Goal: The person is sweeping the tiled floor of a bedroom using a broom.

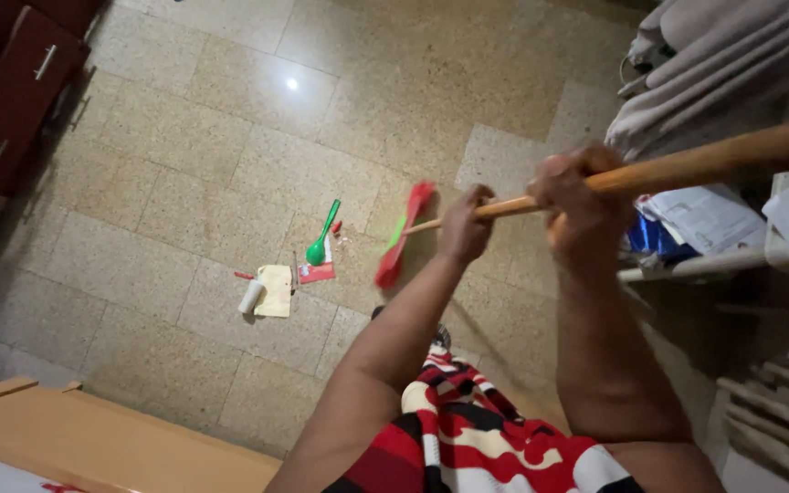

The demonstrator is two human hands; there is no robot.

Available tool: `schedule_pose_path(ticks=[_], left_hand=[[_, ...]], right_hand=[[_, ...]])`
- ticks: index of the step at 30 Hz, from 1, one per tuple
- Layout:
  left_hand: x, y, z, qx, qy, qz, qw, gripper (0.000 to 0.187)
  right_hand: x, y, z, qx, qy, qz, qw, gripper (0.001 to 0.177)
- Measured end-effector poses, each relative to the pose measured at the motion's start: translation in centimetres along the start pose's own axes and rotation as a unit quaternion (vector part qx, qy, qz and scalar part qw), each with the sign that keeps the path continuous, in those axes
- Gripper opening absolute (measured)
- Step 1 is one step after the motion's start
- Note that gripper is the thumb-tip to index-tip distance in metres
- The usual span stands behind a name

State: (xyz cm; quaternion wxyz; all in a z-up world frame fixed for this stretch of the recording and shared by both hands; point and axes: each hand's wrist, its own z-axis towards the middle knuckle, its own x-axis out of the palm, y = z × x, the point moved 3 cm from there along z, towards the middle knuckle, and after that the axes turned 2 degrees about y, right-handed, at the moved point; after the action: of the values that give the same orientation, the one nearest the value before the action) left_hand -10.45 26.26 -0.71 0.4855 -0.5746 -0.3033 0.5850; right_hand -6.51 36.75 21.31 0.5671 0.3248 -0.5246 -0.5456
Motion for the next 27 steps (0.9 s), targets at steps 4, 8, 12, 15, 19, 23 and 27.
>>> schedule_pose_path(ticks=[4,8,12,15,19,23,27], left_hand=[[3.3,-1.0,1.7,0.014,0.06,-0.007,0.998,0.016],[3.5,1.5,1.2,0.01,0.09,-0.037,0.995,0.013],[-1.7,2.1,1.6,0.051,0.08,0.092,0.991,0.013],[-4.8,5.4,3.8,0.038,0.052,-0.004,0.998,0.01],[-8.4,6.9,4.3,0.007,0.048,-0.019,0.999,0.01],[-7.9,5.1,4.7,-0.013,0.023,0.026,0.999,0.009],[-4.2,2.0,4.7,-0.01,0.046,-0.054,0.997,0.009]], right_hand=[[-0.4,0.6,1.2,-0.038,-0.048,0.04,0.997,0.029],[1.3,-2.3,1.6,-0.035,-0.045,-0.071,0.996,0.027],[4.5,-3.7,2.1,-0.011,-0.032,-0.06,0.998,0.03],[7.0,-5.0,3.8,0.01,-0.036,0.05,0.998,0.024],[8.8,-6.6,3.6,-0.02,-0.029,0.054,0.998,0.022],[8.3,-5.6,4.2,-0.017,0.029,0.043,0.999,0.026],[7.1,-1.3,4.5,-0.04,0.024,0.0,0.999,0.025]])
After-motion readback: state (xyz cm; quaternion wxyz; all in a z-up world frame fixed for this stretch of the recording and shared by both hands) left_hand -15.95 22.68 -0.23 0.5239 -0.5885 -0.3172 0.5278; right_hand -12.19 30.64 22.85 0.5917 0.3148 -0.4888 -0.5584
